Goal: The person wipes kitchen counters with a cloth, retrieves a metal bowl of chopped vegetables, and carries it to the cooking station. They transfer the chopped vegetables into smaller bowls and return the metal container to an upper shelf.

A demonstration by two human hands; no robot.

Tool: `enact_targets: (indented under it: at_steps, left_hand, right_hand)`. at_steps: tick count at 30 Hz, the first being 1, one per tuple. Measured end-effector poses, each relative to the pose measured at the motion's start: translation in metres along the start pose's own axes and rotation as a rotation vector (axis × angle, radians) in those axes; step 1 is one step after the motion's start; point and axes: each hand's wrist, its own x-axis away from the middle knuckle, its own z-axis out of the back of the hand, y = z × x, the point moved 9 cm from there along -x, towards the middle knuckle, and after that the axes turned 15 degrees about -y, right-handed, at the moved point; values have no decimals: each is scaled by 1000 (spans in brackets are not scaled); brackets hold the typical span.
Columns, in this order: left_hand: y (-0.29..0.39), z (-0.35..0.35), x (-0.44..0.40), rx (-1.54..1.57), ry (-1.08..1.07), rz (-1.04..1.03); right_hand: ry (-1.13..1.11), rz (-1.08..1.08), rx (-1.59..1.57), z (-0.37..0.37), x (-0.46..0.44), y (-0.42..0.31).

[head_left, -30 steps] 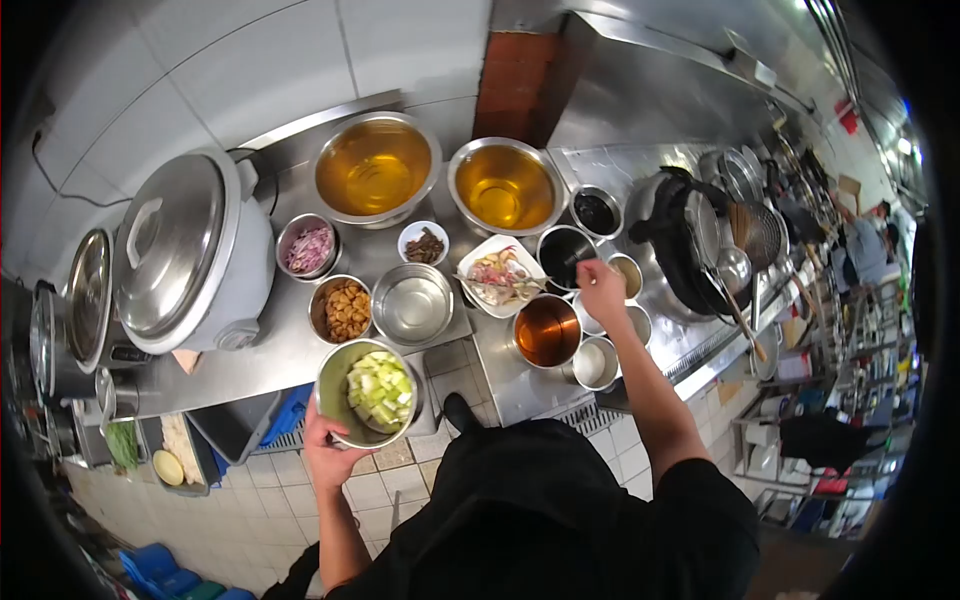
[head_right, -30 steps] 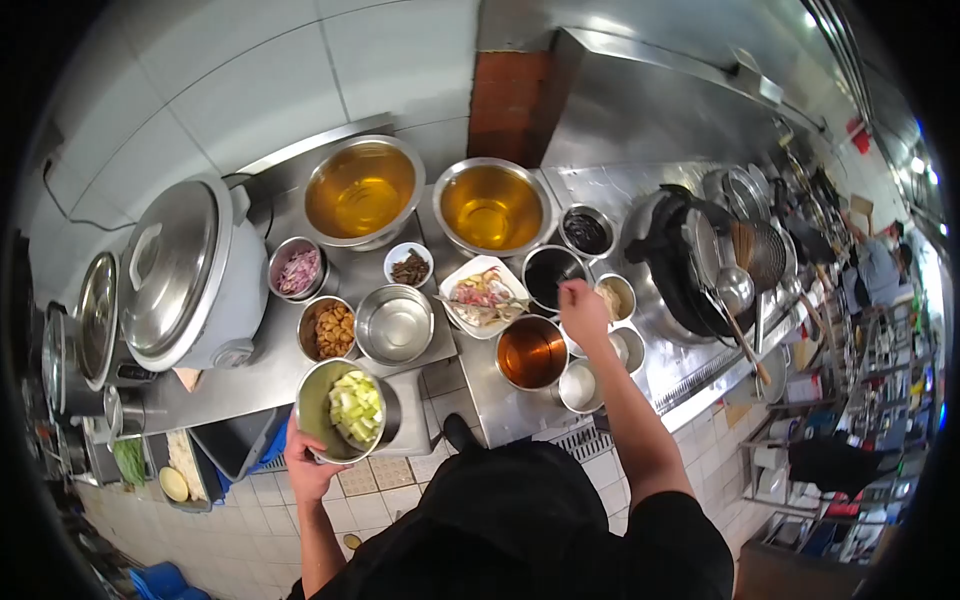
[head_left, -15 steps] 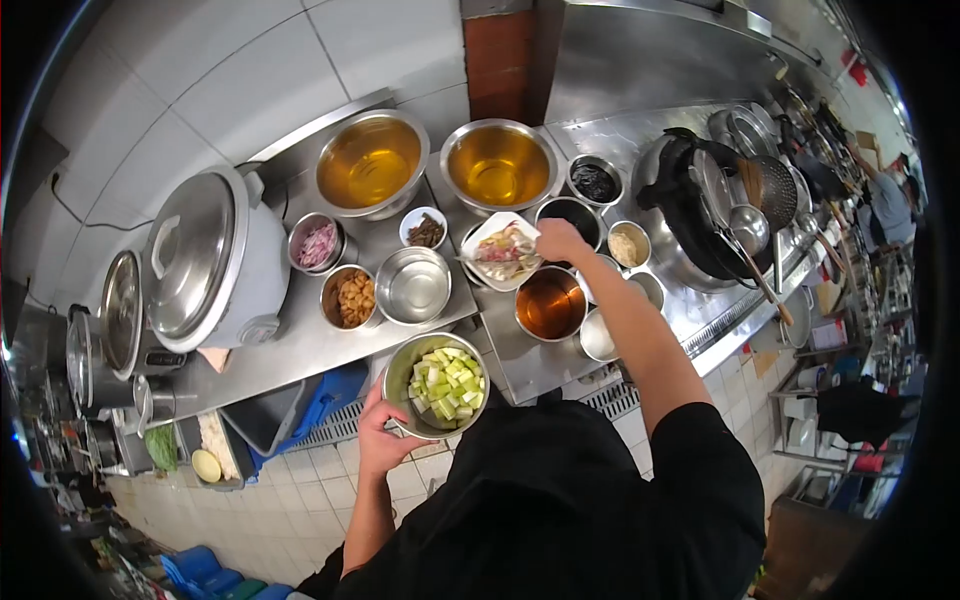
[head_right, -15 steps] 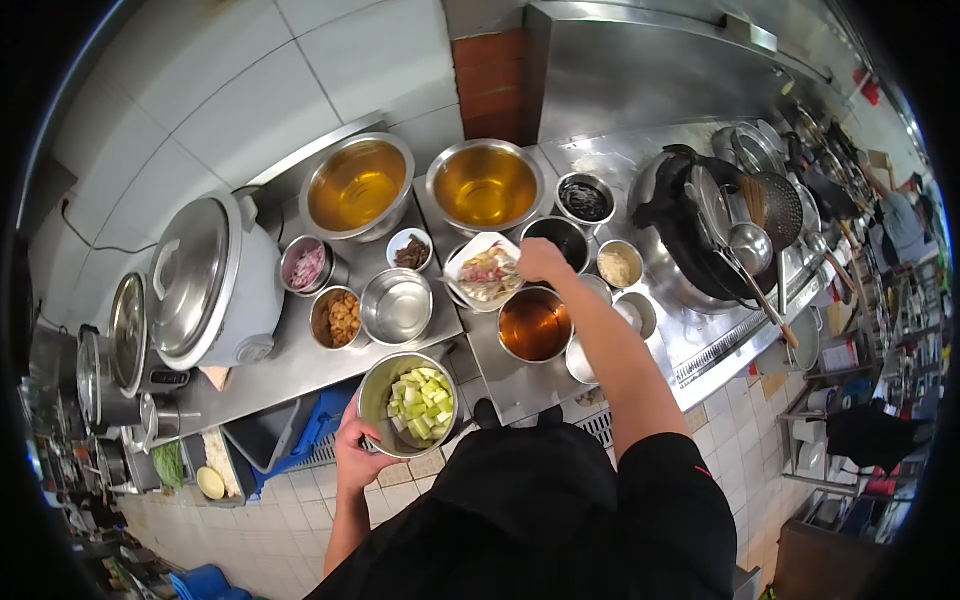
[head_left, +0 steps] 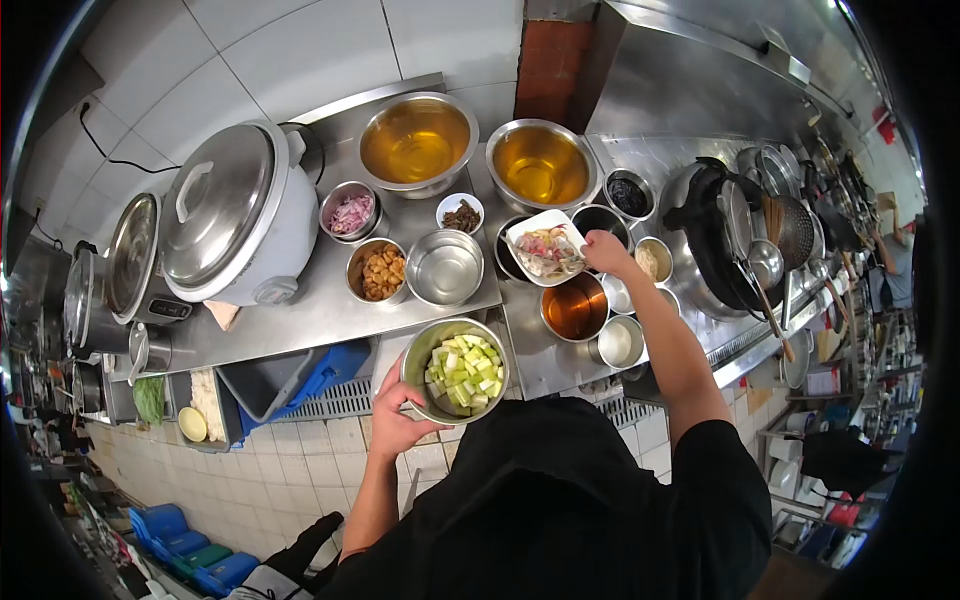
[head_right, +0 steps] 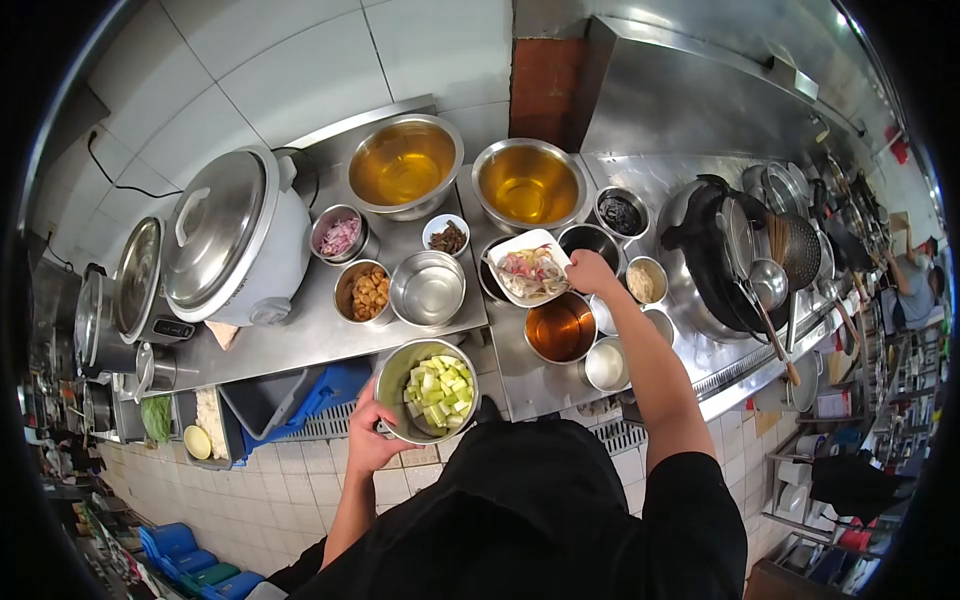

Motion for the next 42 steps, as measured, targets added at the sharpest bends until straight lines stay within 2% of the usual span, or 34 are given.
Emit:
enact_targets:
  at_steps: [7, 14, 17, 18, 19, 23, 27, 29, 31, 34, 35, 37, 38, 39, 40, 41, 42]
  left_hand:
    - [-3, 2, 6, 58, -1, -14]
    - [2, -7, 4, 9, -31, -43]
    - [12, -17, -4, 12, -59, -83]
    - [12, -22, -6, 23, -67, -86]
    - [14, -27, -8, 24, -83, -87]
    - [31, -51, -19, 12, -157, -87]
    - [57, -97, -42, 5, -271, -150]
    - [73, -132, -56, 12, -352, -173]
    - [90, -172, -69, 13, -446, -211]
    - [107, -244, -78, -41, -559, -219]
    - [115, -270, -77, -39, -588, -229]
    - [134, -332, -81, -23, -639, -265]
    - [145, -367, -80, -5, -675, -284]
    - [156, -402, -77, -8, -670, -281]
    - [171, -434, -90, 4, -669, -234]
    - [179, -469, -84, 3, -673, -256]
    - [180, -502, -76, 72, -697, -281]
  right_hand:
    - [53, -82, -25, -28, -12, -7]
    - [79, -76, 7, -37, -19, -5]
    - [-165, -260, -303, -28, 14, -14]
    - [119, -202, -108, -12, 19, -9]
    - [224, -193, -141, 3, 42, -17]
    - [284, -91, -582, 34, 128, -5]
    - [615, 54, -815, 41, 241, 72]
    - [689, -86, -581, 25, 308, 114]
    - [560, -270, -615, -32, 360, 176]
    - [564, -506, -449, -134, 461, 263]
    - [578, -584, -415, -178, 505, 296]
    - [461, -811, -432, -316, 606, 394]
    - [178, -898, -285, -412, 662, 440]
    - [-90, -810, -187, -496, 719, 461]
    - [-251, -929, -323, -531, 801, 452]
    - [-313, -1074, -544, -578, 857, 444]
    - [-243, -1368, -986, -624, 921, 424]
